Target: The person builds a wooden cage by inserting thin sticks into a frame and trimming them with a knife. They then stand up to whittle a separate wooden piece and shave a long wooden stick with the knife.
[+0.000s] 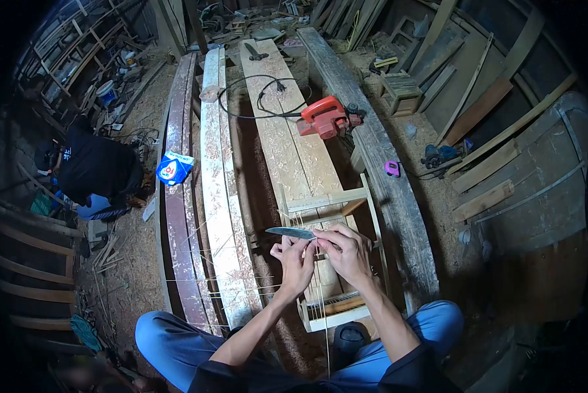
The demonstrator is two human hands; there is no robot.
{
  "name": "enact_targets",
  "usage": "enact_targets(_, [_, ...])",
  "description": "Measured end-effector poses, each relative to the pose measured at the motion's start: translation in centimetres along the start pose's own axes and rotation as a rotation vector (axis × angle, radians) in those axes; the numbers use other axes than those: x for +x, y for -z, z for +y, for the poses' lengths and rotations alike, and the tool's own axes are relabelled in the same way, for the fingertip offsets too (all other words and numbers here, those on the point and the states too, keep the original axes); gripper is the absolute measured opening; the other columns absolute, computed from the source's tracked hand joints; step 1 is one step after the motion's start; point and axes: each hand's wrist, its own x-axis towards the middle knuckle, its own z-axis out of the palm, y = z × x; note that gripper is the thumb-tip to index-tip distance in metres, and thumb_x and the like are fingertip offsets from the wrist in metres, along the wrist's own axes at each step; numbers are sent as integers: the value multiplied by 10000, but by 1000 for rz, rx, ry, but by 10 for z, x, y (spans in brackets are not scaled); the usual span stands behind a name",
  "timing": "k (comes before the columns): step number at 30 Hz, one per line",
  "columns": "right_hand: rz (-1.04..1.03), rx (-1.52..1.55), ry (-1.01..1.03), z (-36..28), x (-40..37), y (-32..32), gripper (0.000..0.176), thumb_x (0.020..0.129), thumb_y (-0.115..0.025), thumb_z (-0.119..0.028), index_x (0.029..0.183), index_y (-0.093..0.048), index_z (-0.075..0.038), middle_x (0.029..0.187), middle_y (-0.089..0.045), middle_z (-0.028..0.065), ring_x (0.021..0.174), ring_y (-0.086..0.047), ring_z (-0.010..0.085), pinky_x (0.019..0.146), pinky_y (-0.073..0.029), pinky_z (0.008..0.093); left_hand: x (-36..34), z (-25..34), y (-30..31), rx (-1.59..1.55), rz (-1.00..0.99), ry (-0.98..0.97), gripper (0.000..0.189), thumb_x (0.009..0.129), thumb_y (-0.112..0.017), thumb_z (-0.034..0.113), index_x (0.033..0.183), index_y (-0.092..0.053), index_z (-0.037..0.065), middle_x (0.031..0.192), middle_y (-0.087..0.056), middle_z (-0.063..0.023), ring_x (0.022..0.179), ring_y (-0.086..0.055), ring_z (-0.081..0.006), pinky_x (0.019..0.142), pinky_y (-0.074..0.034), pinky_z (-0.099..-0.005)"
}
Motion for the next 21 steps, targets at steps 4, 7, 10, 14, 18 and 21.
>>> enact_targets(4, [36, -11, 73, 9, -2, 5, 193, 882, -754, -95, 1073, -785, -95, 923, -682, 87, 792, -669, 265, 684, -529, 367, 0, 3, 0, -1, -36, 14, 164, 965, -601, 155, 1038, -747, 141, 921, -689, -58, 1003, -510, -240, 885, -249, -435])
enact_targets(7, [67, -3, 88, 22, -2, 0, 187, 869, -773, -117, 1054, -790, -107, 909, -685, 77, 795, -672, 259, 679, -527, 369, 0, -1, -2, -18, -47, 12, 173, 958, -603, 158, 1050, -748, 139, 915, -685, -67, 995, -503, -252, 888, -251, -446])
enact_targets(10, [77, -51, 88, 21, 0, 8, 123, 862, -779, -111, 983, -793, -113, 903, -691, 58, 801, -673, 255, 686, -532, 375, -1, -2, -2, 53, -48, -2, 177, 965, -612, 178, 1066, -752, 138, 879, -664, -55, 977, -502, -222, 893, -239, -434])
enact_targets(14, [534, 49, -253, 57, 12, 88, 146, 930, -713, -132, 1040, -736, -38, 977, -726, 137, 882, -698, 257, 811, -543, 357, -6, -8, 15, 5, 35, 87, 211, 1003, -616, 253, 1084, -756, 118, 773, -604, 10, 927, -487, -148, 901, -208, -410])
enact_targets(18, [431, -226, -263, 51, -13, 100, 400, 962, -701, -234, 1329, -648, -85, 1048, -728, 172, 903, -699, 313, 812, -544, 410, -4, -10, 16, -41, 20, 86, 217, 1022, -605, 277, 1083, -754, 132, 789, -635, 31, 924, -478, -141, 901, -212, -413])
enact_targets(21, [191, -62, -293, 33, -18, 57, 441, 948, -731, -238, 1345, -626, -76, 1028, -729, 159, 906, -704, 300, 795, -551, 400, -1, -2, 3, 4, 2, 96, 186, 1009, -630, 245, 1102, -756, 145, 833, -594, 12, 925, -478, -144, 899, -219, -407])
